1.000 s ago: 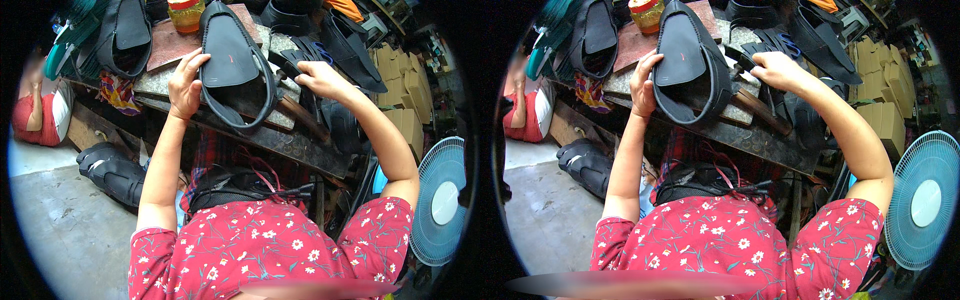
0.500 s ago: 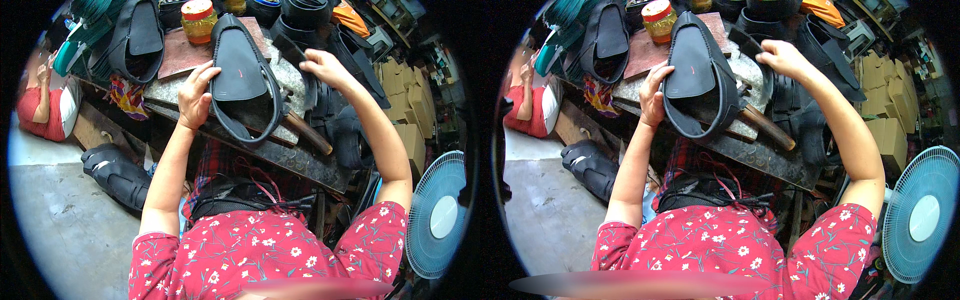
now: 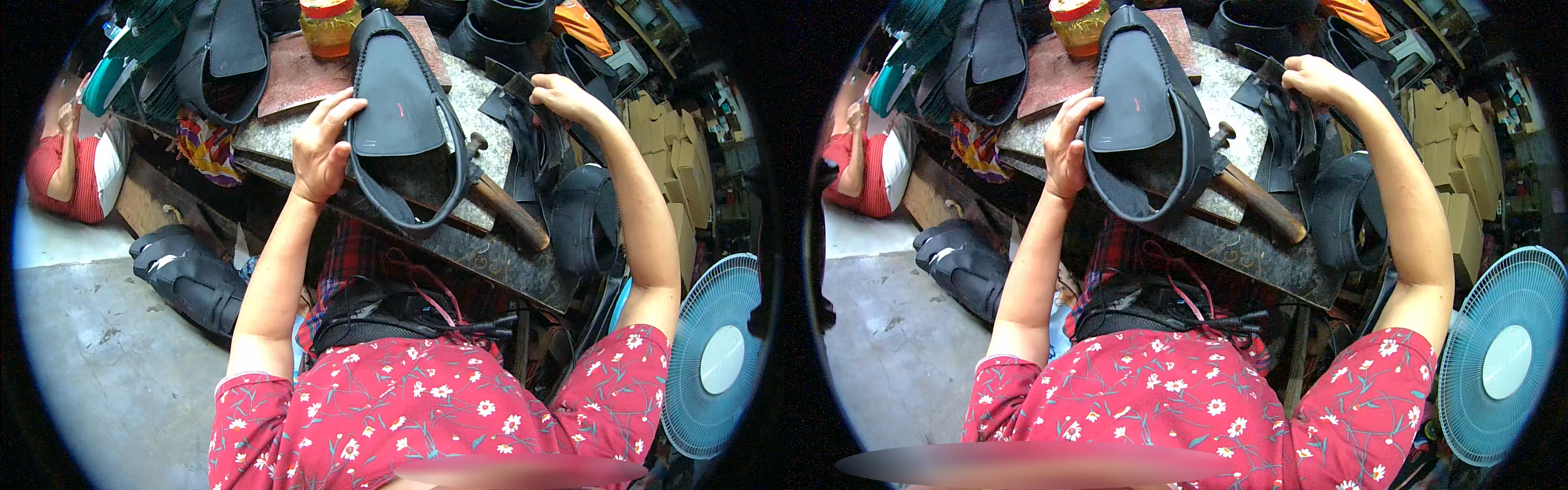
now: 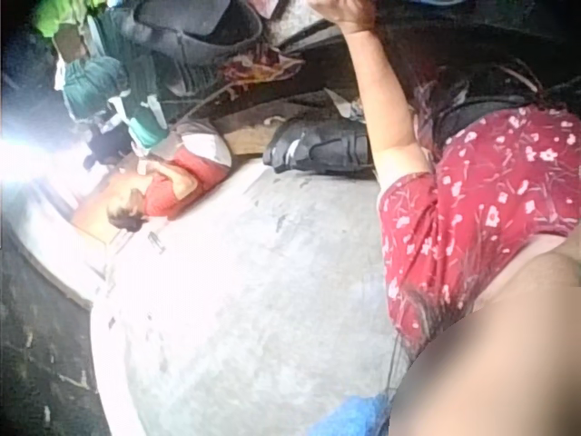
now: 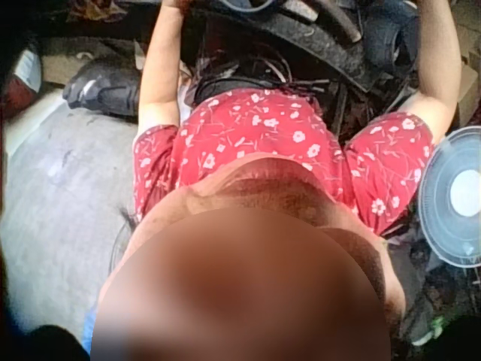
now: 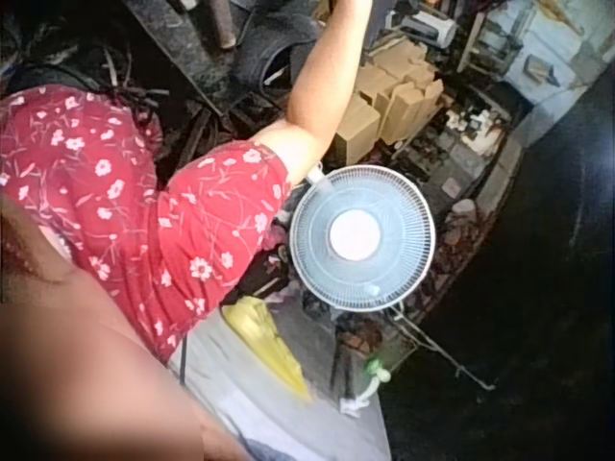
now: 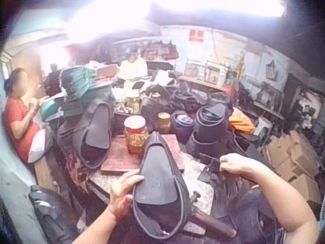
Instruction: The person assembles a black sandal by attaching a strap to the sole, pressing it into place, and inspecting the fit. They repeat the process on a second sandal, handling each component by hand and checking alignment.
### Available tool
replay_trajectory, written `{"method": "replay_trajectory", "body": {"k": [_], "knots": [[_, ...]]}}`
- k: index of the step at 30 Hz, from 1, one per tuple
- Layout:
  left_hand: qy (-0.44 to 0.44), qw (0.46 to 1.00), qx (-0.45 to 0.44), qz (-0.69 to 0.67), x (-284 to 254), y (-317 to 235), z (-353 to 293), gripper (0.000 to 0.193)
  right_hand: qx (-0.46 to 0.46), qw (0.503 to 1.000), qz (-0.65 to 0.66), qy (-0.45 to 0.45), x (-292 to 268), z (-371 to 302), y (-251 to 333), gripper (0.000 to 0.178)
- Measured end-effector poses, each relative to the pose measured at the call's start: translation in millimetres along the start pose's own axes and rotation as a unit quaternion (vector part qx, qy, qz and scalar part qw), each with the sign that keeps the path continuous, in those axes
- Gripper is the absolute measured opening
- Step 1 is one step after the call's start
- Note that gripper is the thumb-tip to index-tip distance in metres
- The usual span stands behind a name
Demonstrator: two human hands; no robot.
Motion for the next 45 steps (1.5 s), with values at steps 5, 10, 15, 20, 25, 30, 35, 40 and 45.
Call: {"method": "replay_trajectory", "body": {"k": [5,10,15,20,25,30,35,40,45], "knots": [[-0.003,1.000,0.002,-0.008,0,0,1,0.072,-0.051,0.986,-0.105,-0.117,2,-4,49,0.026],[-0.003,1.000,0.001,-0.009,-3,-1,1,0.071,-0.056,0.930,-0.325,-0.164,41,-11,88,0.048],[-0.005,1.000,0.000,-0.009,-2,0,1,0.072,-0.031,0.987,-0.148,-0.061,37,0,57,0.069],[0.002,1.000,0.000,-0.014,0,4,-1,0.073,-0.106,0.994,-0.011,-0.033,38,-9,34,0.057],[0.004,1.000,0.002,-0.018,2,4,-1,0.074,-0.084,0.995,-0.053,-0.002,47,-23,19,0.050],[0.004,1.000,0.008,-0.009,1,3,0,0.074,-0.083,0.996,0.022,0.038,51,-26,13,0.058],[0.005,1.000,-0.007,-0.028,2,1,-1,0.074,-0.048,0.994,0.092,0.047,49,-27,7,0.056],[0.003,1.000,0.001,-0.018,1,1,-1,0.075,-0.014,0.997,0.042,-0.061,27,-28,-6,0.031],[-0.002,1.000,0.005,-0.021,1,0,0,0.075,-0.017,0.973,-0.181,-0.145,24,-24,-12,0.040]]}}
Point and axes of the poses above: each hand's wrist, its own z-axis towards the middle knuckle, its own x-axis out of the palm, y = z × x, the point moved 7 cm from there along z, towards the middle knuckle, and after that the axes turned 4 degrees about y, right-handed, at the moved point
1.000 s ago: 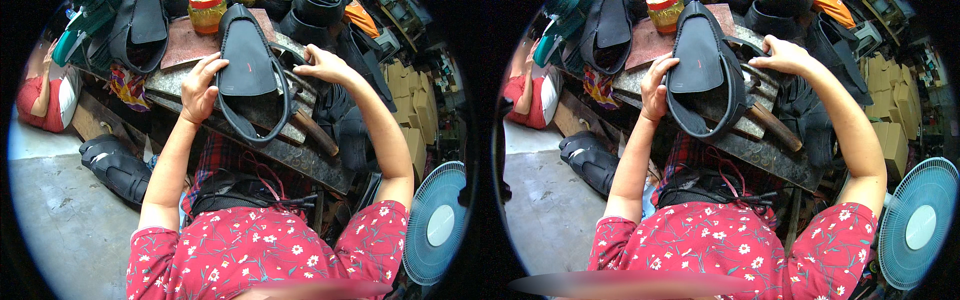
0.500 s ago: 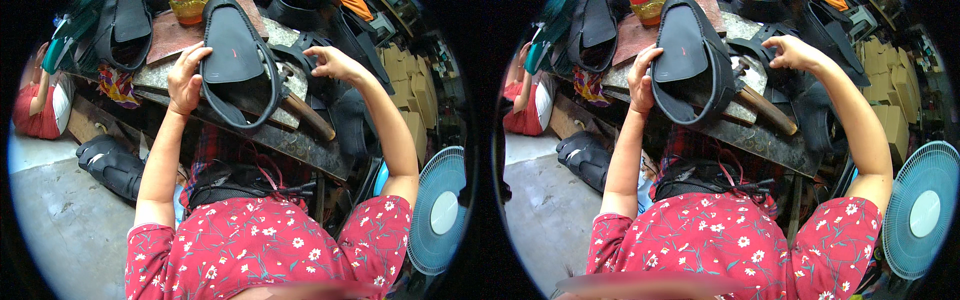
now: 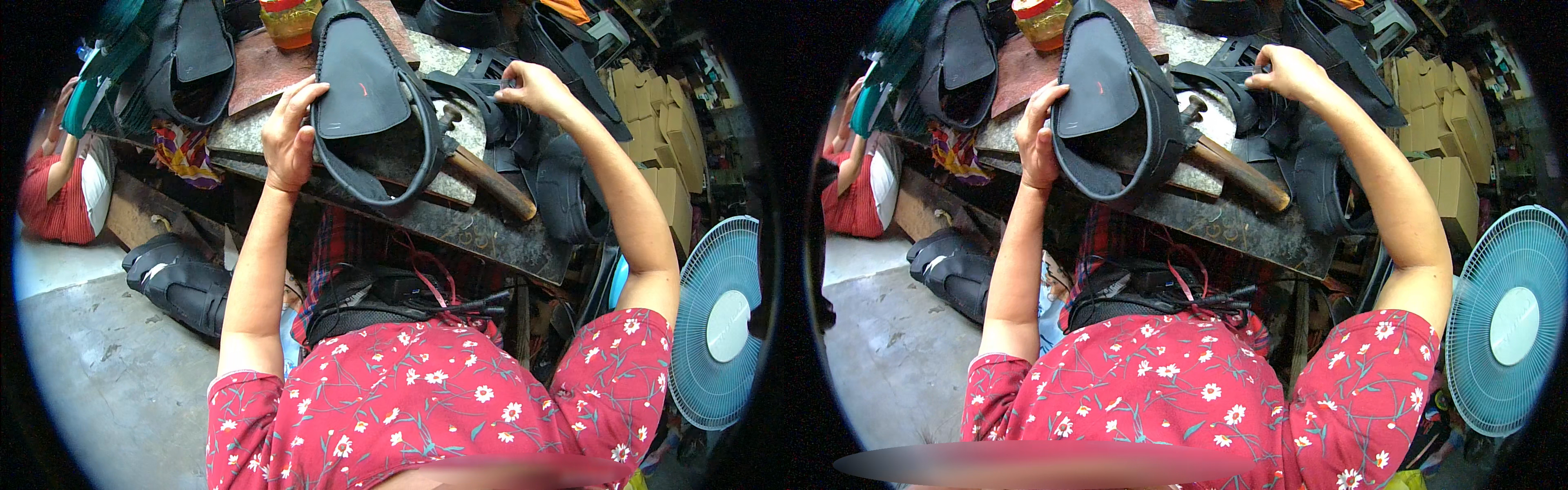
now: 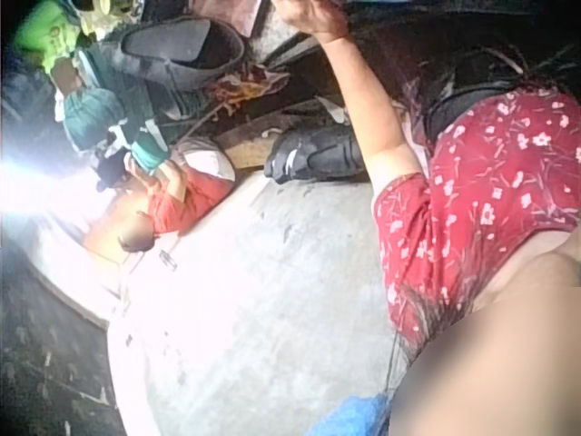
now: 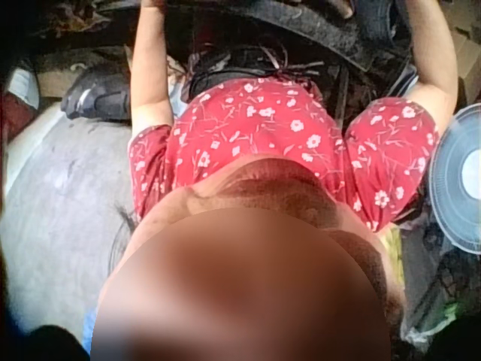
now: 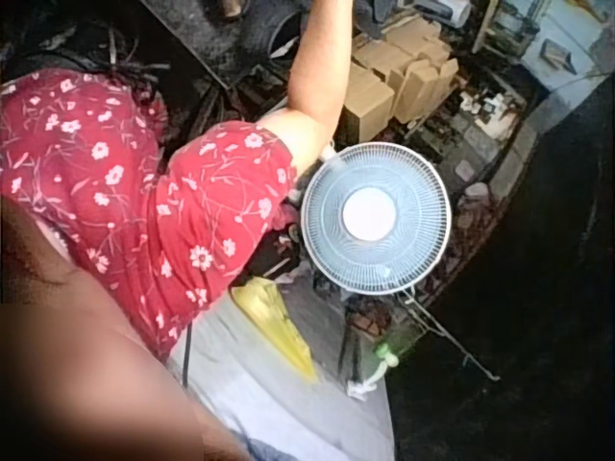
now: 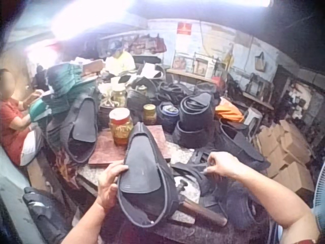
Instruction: The person assembles a black sandal by attaching a strap to the sole, pressing it into place, and inspecting the fit. They repeat the process on a second sandal, handling each component by hand and checking alignment.
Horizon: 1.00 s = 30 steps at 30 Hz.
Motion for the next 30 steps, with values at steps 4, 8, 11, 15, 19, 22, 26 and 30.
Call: {"method": "replay_trajectory", "body": {"k": [4,8,11,15,19,22,26,30], "knots": [[-0.001,1.000,-0.004,-0.001,0,-2,1,0.074,0.005,0.994,0.090,-0.059,-10,-3,5,0.026],[0.002,1.000,-0.026,-0.005,-2,0,-2,0.074,-0.074,0.966,0.037,-0.244,-49,-34,33,0.017],[0.010,0.999,-0.032,-0.004,0,3,-5,0.074,-0.218,0.949,-0.078,-0.215,-36,-56,74,0.023],[0.021,0.998,-0.063,-0.009,5,15,-8,0.076,-0.220,0.965,-0.138,-0.024,6,-52,84,0.028],[0.027,0.996,-0.079,-0.031,5,17,-11,0.081,-0.210,0.975,-0.010,0.068,6,-48,73,0.037],[0.027,0.996,-0.076,-0.040,4,16,-12,0.082,-0.163,0.976,0.082,0.117,2,-40,67,0.048],[0.038,0.996,-0.074,-0.022,1,15,-12,0.081,-0.130,0.981,0.076,0.123,7,-30,70,0.044],[0.036,0.996,-0.074,-0.031,0,13,-11,0.082,-0.089,0.987,0.084,0.106,15,-19,66,0.035]]}}
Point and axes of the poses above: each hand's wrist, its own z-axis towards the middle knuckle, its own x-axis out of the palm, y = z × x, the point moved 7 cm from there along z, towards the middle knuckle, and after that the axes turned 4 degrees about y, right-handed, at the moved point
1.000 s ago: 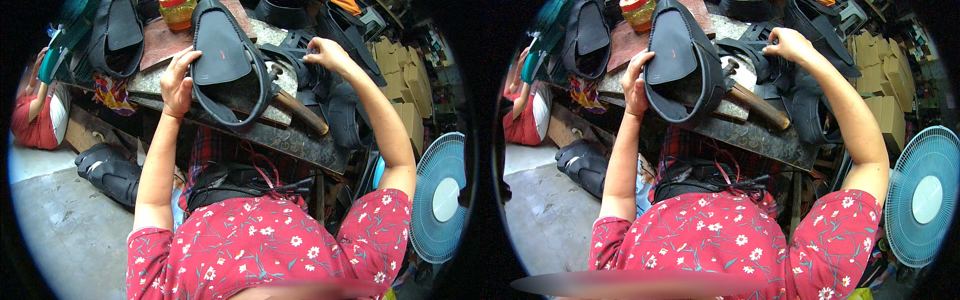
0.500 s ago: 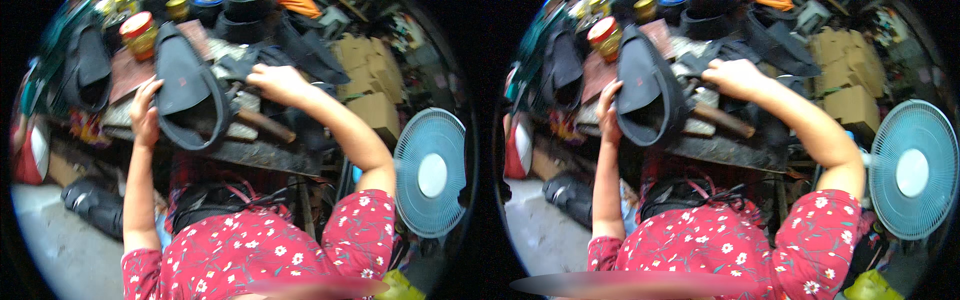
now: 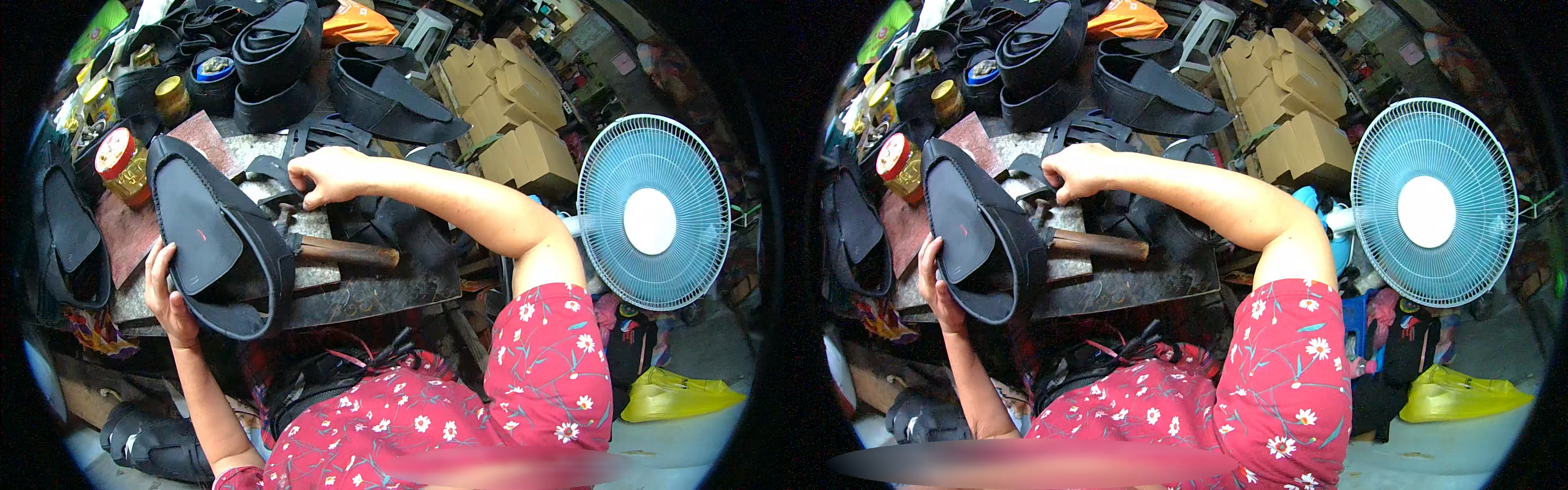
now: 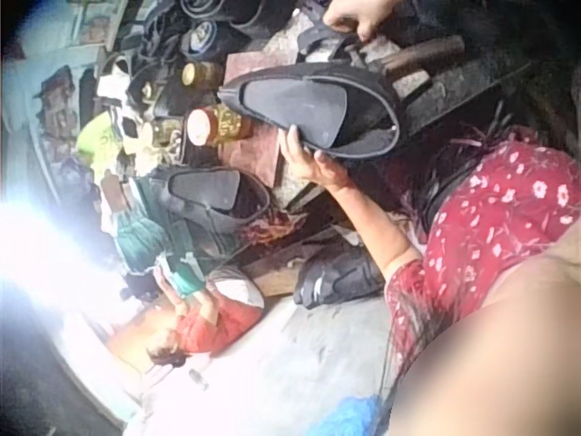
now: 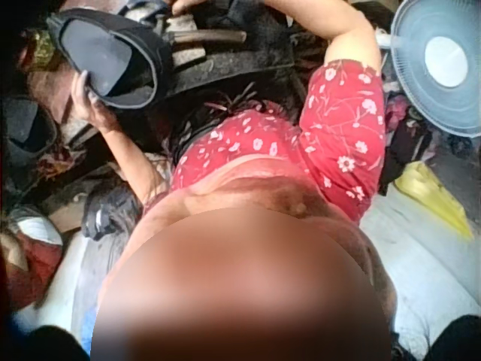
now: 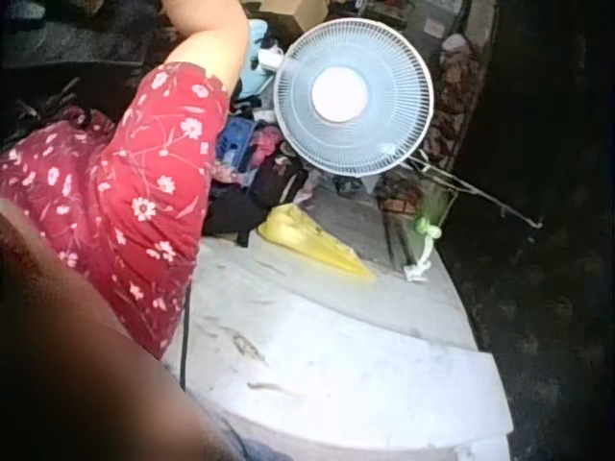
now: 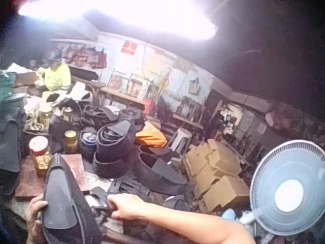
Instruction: The person assembles a black sandal by attaching a strap to the sole, pressing it into place, and inspecting the fit. They repeat the process on a second sandal, handling each component by hand and checking alignment.
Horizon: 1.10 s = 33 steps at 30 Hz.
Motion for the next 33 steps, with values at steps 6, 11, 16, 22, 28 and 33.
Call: {"method": "replay_trajectory", "body": {"k": [6,11,16,22,28,33], "knots": [[-0.013,1.000,-0.002,-0.020,1,4,0,0.079,-0.034,0.982,0.180,-0.047,-16,0,-8,0.030],[-0.016,1.000,0.013,0.000,-1,1,0,0.075,-0.110,0.947,0.264,-0.147,-50,-28,-8,0.028],[-0.023,0.999,0.042,0.004,0,-9,5,0.075,-0.107,0.985,-0.135,-0.022,6,-56,11,0.032],[-0.027,0.999,0.046,0.004,-2,-10,8,0.075,-0.099,0.994,0.009,-0.036,9,-48,-5,0.018],[-0.010,1.000,0.021,-0.005,-3,-7,3,0.075,-0.107,0.989,0.066,-0.076,-1,-49,-10,0.017],[-0.012,0.999,0.038,-0.007,-3,-14,4,0.074,-0.093,0.995,-0.037,-0.024,-23,-65,-28,0.015]]}}
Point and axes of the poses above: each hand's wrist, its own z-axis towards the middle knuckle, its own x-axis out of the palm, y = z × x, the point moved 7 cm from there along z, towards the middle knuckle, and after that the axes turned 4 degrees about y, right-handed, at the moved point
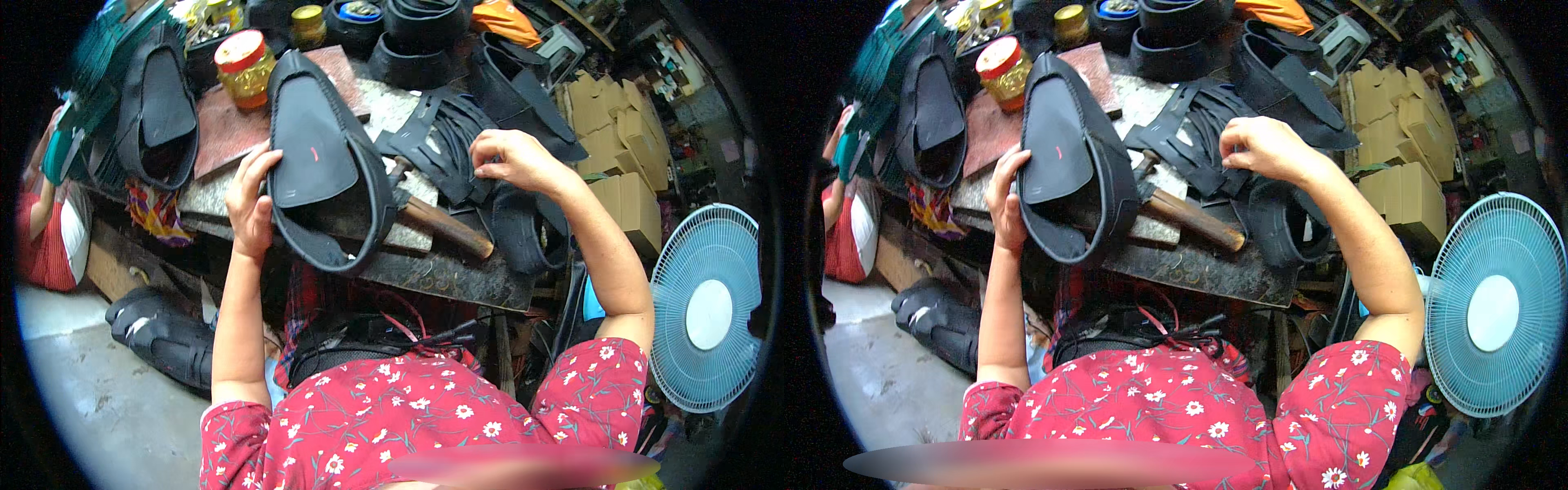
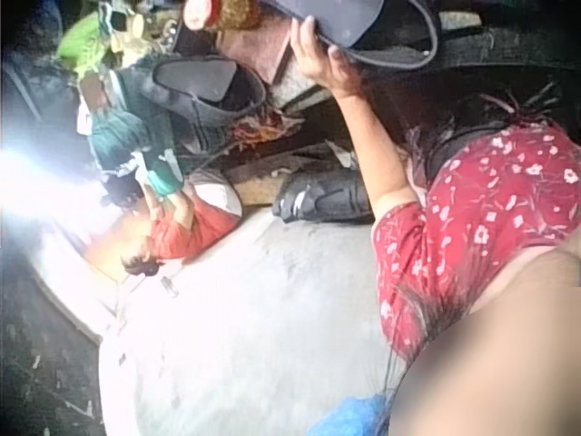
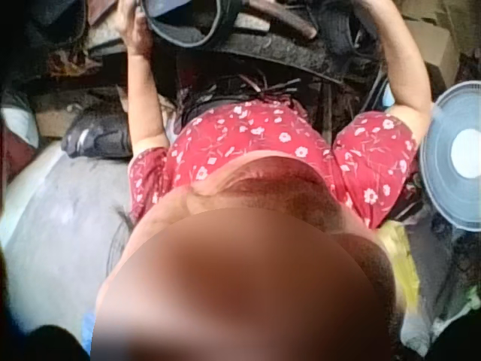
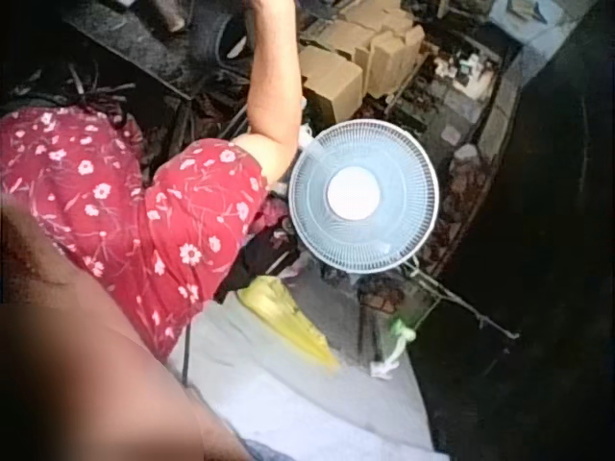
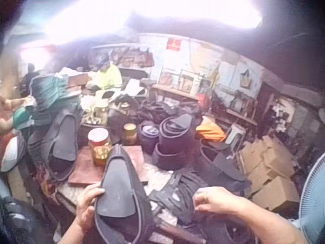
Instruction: The person assembles a black sandal by attaching a strap to the sole, pressing it into place, and inspecting the fit. They repeat the process on a second sandal, handling each component by hand and checking alignment.
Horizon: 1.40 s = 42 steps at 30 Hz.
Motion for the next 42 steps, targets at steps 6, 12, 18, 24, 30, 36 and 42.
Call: {"method": "replay_trajectory", "body": {"k": [6,12,18,24,30,36,42], "knots": [[0.007,1.000,-0.019,0.009,4,-1,1,0.078,0.164,0.982,-0.084,-0.037,-80,-42,-93,0.022],[-0.001,1.000,-0.007,0.004,-2,3,-6,0.078,0.226,0.948,-0.017,-0.224,-103,-39,-151,0.031],[-0.002,1.000,-0.003,0.008,-3,-3,-1,0.077,0.176,0.940,-0.107,-0.271,-58,19,-127,0.047],[-0.005,1.000,0.007,0.024,-4,-1,-1,0.073,0.209,0.916,-0.107,-0.325,-100,-9,-134,0.020],[-0.015,0.999,0.001,0.031,-2,3,-3,0.072,0.210,0.933,0.178,-0.233,-79,-9,-148,0.040],[-0.028,0.998,0.026,0.046,-4,-2,0,0.069,0.197,0.931,-0.089,-0.294,-64,21,-94,0.051],[-0.076,0.997,0.017,-0.010,-1,10,-8,0.074,0.079,0.987,-0.098,-0.099,-27,40,17,0.027]]}}
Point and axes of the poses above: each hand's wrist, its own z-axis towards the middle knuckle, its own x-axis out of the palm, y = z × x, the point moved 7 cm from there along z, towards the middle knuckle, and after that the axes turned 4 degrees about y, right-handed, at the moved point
